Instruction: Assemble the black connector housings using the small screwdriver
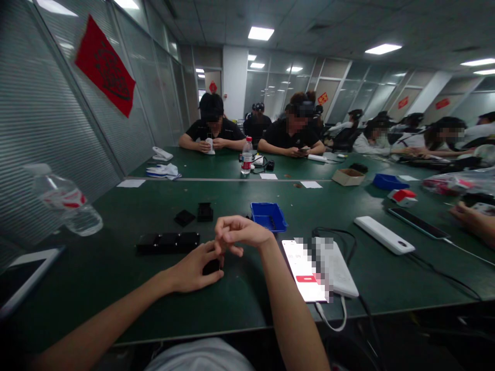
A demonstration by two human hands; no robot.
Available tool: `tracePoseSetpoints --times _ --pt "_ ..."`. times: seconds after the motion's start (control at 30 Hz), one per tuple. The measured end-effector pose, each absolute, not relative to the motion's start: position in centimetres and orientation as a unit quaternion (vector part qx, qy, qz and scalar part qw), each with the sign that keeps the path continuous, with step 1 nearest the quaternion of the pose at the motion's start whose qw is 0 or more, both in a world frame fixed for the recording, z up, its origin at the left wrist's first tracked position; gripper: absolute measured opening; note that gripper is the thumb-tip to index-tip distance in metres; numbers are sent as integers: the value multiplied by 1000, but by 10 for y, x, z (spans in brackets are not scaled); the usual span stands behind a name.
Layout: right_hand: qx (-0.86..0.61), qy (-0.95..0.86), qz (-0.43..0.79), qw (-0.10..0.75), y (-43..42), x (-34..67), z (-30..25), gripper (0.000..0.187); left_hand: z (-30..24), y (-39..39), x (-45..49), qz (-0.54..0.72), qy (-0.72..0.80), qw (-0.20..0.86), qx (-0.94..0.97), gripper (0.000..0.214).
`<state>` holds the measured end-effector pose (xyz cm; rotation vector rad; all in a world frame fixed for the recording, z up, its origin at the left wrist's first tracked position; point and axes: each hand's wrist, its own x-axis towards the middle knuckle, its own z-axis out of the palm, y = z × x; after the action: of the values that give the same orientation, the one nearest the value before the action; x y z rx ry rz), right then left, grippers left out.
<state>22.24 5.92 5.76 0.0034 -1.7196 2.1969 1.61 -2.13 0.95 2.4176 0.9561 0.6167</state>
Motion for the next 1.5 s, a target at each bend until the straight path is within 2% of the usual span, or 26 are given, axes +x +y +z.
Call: tracePoseSetpoints --times 0.27,0.43,0.67,0.87,1.07,1.3,1.5 --pt "8 -621 761 188 57 218 59 41 11 -21 17 225 349 234 879 15" --pt "18 -625 752 207 55 219 63 30 11 -21 17 221 350 228 881 17" --pt "23 -649 728 221 56 221 67 25 11 -21 16 226 348 226 882 14" --pt "6 -620 759 199 56 224 60 37 10 -21 16 227 346 229 881 15" --pt "1 -606 775 179 54 222 60 35 9 -21 16 229 345 232 880 24" --pt "9 -610 770 187 55 219 58 46 9 -21 15 226 348 233 879 18" --pt "52 -617 763 185 56 221 60 29 9 -21 15 226 347 231 880 17"
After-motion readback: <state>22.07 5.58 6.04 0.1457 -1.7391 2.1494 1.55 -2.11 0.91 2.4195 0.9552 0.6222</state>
